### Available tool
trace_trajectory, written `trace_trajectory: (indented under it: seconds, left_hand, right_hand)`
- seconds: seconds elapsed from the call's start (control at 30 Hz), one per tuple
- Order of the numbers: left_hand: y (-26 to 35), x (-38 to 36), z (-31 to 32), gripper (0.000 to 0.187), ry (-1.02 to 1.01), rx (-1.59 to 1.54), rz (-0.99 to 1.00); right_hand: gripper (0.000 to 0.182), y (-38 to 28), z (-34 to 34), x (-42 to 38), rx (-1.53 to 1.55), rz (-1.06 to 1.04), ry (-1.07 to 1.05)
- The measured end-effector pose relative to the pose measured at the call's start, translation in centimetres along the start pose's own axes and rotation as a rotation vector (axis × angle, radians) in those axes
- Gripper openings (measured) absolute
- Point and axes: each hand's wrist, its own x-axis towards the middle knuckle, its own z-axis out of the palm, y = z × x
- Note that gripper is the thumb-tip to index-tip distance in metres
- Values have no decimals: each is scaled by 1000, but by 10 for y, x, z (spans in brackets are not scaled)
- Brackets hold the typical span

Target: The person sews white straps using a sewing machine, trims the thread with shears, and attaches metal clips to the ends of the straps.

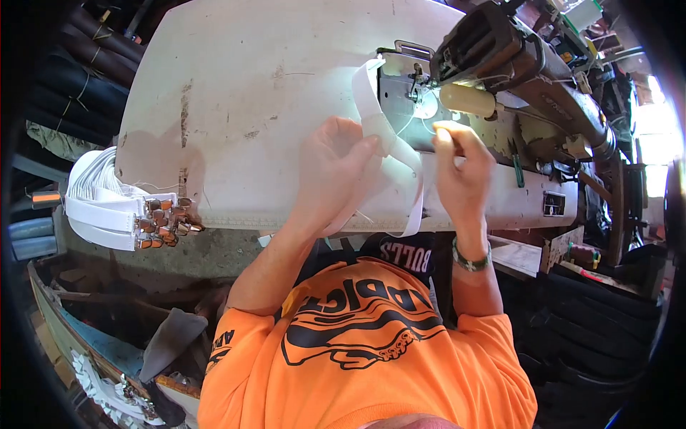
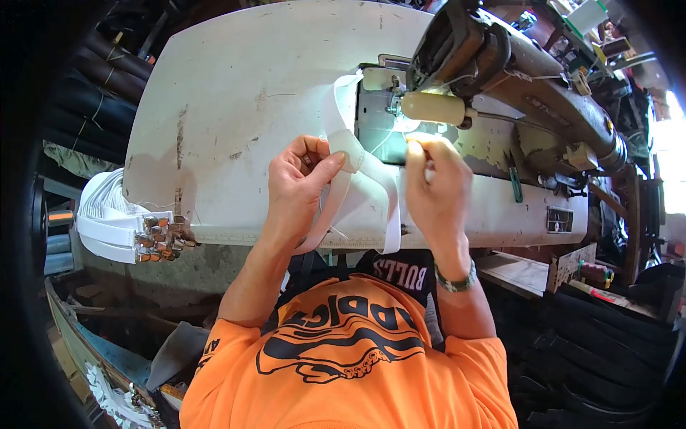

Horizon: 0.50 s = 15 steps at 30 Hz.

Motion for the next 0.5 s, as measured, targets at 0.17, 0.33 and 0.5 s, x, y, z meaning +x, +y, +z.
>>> trace_trajectory:
  seconds: [0.17, 0.33, 0.5]
  left_hand:
    - [-5, 3, 5, 15, 38, 87, 35]
    - [-12, -2, 6, 14, 53, 171, 119]
    - [-25, -5, 8, 14, 34, 202, 183]
  right_hand:
    - [11, -47, -13, -12, 32, 5, -90]
    - [9, -46, -1, -14, -48, 76, -153]
    - [10, -45, 5, -9, -91, 69, -159]
